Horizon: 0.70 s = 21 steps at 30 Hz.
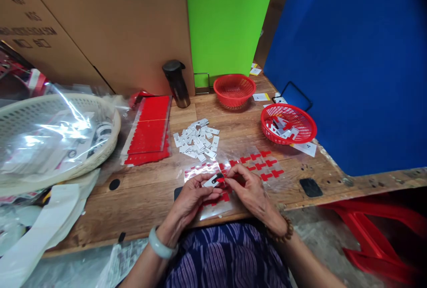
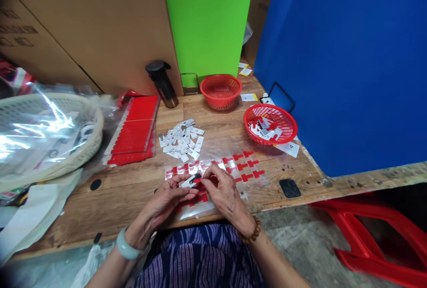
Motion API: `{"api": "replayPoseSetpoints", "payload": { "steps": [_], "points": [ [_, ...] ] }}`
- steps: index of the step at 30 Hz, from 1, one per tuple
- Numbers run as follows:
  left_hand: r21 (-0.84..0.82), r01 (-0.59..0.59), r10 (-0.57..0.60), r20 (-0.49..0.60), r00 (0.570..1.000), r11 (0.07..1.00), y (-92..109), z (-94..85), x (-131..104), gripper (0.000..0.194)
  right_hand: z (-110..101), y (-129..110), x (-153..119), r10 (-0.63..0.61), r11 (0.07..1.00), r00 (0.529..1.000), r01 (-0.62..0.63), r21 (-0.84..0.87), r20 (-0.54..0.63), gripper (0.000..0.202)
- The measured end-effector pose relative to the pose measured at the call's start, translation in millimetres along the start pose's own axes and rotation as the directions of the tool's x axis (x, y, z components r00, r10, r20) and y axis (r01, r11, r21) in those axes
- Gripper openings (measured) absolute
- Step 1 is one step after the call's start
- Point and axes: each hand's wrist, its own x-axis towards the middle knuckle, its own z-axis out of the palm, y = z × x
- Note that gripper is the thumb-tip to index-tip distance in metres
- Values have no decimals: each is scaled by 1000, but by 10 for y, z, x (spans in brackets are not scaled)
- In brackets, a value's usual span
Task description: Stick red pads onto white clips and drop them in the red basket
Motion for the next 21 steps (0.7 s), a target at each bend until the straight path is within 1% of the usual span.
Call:
{"api": "replayPoseSetpoints", "payload": {
  "steps": [5, 8, 14, 21],
  "points": [
    [33, 25, -26, 29, 999, 999, 1, 39, -61, 35, 13, -73, -73, -1, 998, 998, -2, 57, 63, 9],
    [45, 26, -28, 42, 999, 999, -3, 52, -64, 35, 25, -80, -97, -19, 999, 998, 16, 45, 64, 10],
    [55, 14, -17, 71, 997, 998, -18, 57, -51, 37, 12, -94, -118, -66, 996, 996, 70, -54, 62, 12],
    [67, 29, -34, 71, 997, 997, -7, 67, -45, 38, -9, -105, -149, -147, 975, 986, 157, -157, 73, 14]
  ]
}}
